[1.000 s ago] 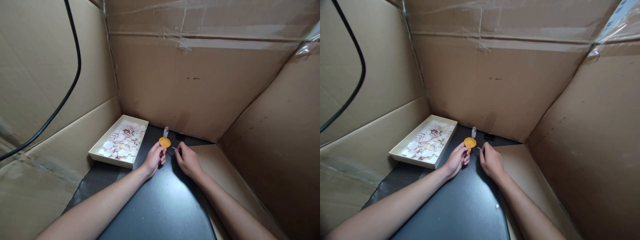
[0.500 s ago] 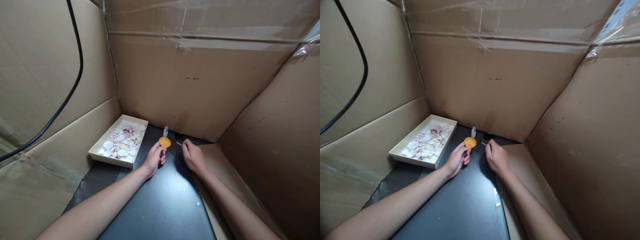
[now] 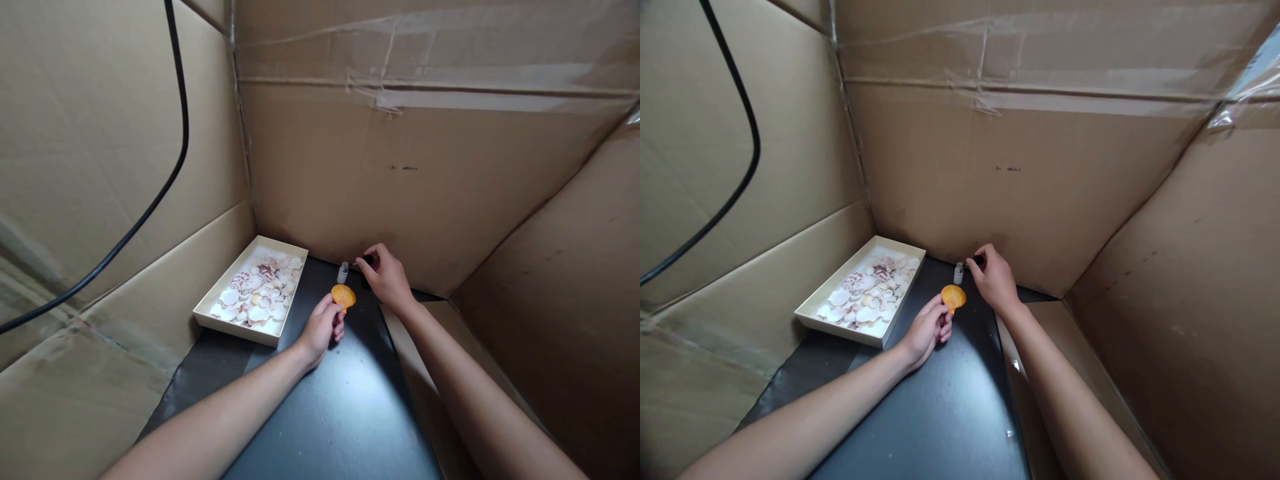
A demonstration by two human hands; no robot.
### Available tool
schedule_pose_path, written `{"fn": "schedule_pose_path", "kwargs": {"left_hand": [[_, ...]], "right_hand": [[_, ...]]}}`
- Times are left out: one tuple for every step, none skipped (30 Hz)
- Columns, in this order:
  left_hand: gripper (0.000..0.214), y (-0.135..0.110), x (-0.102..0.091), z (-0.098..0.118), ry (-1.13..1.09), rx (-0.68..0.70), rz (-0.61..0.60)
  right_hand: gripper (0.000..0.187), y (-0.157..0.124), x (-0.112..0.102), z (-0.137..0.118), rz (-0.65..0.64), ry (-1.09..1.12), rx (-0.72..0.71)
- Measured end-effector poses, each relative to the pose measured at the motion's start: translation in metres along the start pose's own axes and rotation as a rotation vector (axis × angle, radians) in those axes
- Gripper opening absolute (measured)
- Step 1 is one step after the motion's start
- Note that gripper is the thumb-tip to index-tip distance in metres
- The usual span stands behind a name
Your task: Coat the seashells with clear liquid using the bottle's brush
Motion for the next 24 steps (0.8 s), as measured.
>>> {"fn": "schedule_pose_path", "kwargs": {"left_hand": [[0.014,0.000,0.000,0.000,0.000,0.000,-0.001],[0.014,0.000,0.000,0.000,0.001,0.000,-0.002],[0.014,-0.001,0.000,0.001,0.001,0.000,-0.002],[0.015,-0.001,0.000,0.001,0.000,-0.001,-0.002],[0.014,-0.001,0.000,0.002,0.002,-0.003,-0.002],[0.014,-0.001,0.000,0.002,0.005,-0.005,-0.004],[0.013,-0.001,0.000,0.002,0.011,-0.007,-0.005],[0.013,-0.001,0.000,0.001,0.019,-0.006,-0.007],[0.012,-0.001,0.000,0.000,0.028,-0.001,-0.008],[0.012,0.000,0.000,0.000,0.040,0.006,-0.007],[0.013,0.001,0.000,-0.001,0.057,0.016,-0.004],[0.013,0.001,0.000,-0.002,0.080,0.024,0.002],[0.013,0.002,0.001,-0.003,0.109,0.031,0.010],[0.013,0.002,0.001,-0.003,0.144,0.037,0.018],[0.013,0.002,0.001,-0.003,0.186,0.041,0.021],[0.011,0.002,0.002,-0.002,0.233,0.049,0.021],[0.009,0.003,0.003,0.000,0.277,0.060,0.023],[0.006,0.003,0.003,0.002,0.316,0.076,0.026],[0.003,0.005,0.003,0.005,0.345,0.097,0.040],[0.006,0.007,0.003,0.008,0.362,0.120,0.064],[0.009,0.010,0.003,0.012,0.375,0.149,0.091],[0.012,0.015,0.003,0.016,0.393,0.190,0.126],[0.012,0.020,0.003,0.020,0.435,0.245,0.155],[0.014,0.026,0.003,0.024,0.503,0.307,0.203]], "right_hand": [[0.020,0.004,0.001,-0.001,0.003,-0.008,-0.007],[0.019,0.007,0.003,-0.001,0.004,-0.015,-0.013],[0.020,0.009,0.005,-0.001,0.002,-0.018,-0.016],[0.020,0.011,0.006,-0.001,-0.002,-0.020,-0.020],[0.020,0.012,0.008,-0.002,-0.008,-0.022,-0.025],[0.020,0.012,0.010,-0.002,-0.014,-0.023,-0.030],[0.020,0.013,0.012,-0.002,-0.022,-0.027,-0.037],[0.020,0.013,0.014,-0.001,-0.030,-0.033,-0.044],[0.019,0.013,0.016,-0.001,-0.040,-0.039,-0.049],[0.019,0.013,0.018,-0.001,-0.049,-0.046,-0.052],[0.018,0.013,0.020,0.000,-0.057,-0.051,-0.053],[0.018,0.012,0.022,0.000,-0.064,-0.055,-0.053],[0.018,0.012,0.024,0.001,-0.067,-0.057,-0.052],[0.018,0.011,0.025,0.002,-0.067,-0.059,-0.051],[0.018,0.010,0.026,0.003,-0.067,-0.061,-0.050],[0.019,0.009,0.027,0.003,-0.067,-0.063,-0.048],[0.019,0.008,0.028,0.004,-0.069,-0.065,-0.045],[0.019,0.007,0.028,0.005,-0.072,-0.067,-0.040],[0.018,0.007,0.029,0.006,-0.075,-0.067,-0.035],[0.018,0.006,0.029,0.007,-0.076,-0.065,-0.031],[0.017,0.006,0.029,0.008,-0.075,-0.061,-0.029],[0.017,0.005,0.029,0.008,-0.070,-0.055,-0.028],[0.017,0.005,0.028,0.009,-0.064,-0.050,-0.026],[0.017,0.005,0.028,0.009,-0.059,-0.044,-0.025]]}}
Point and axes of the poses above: each hand's wrist, its own y-axis towards the middle knuckle, its own x-axis out of the palm, z = x × y, the point moved 4 cm from there along y, towards the middle knuckle, and after that the axes turned 11 degrees about z, right-handed, at the moved point
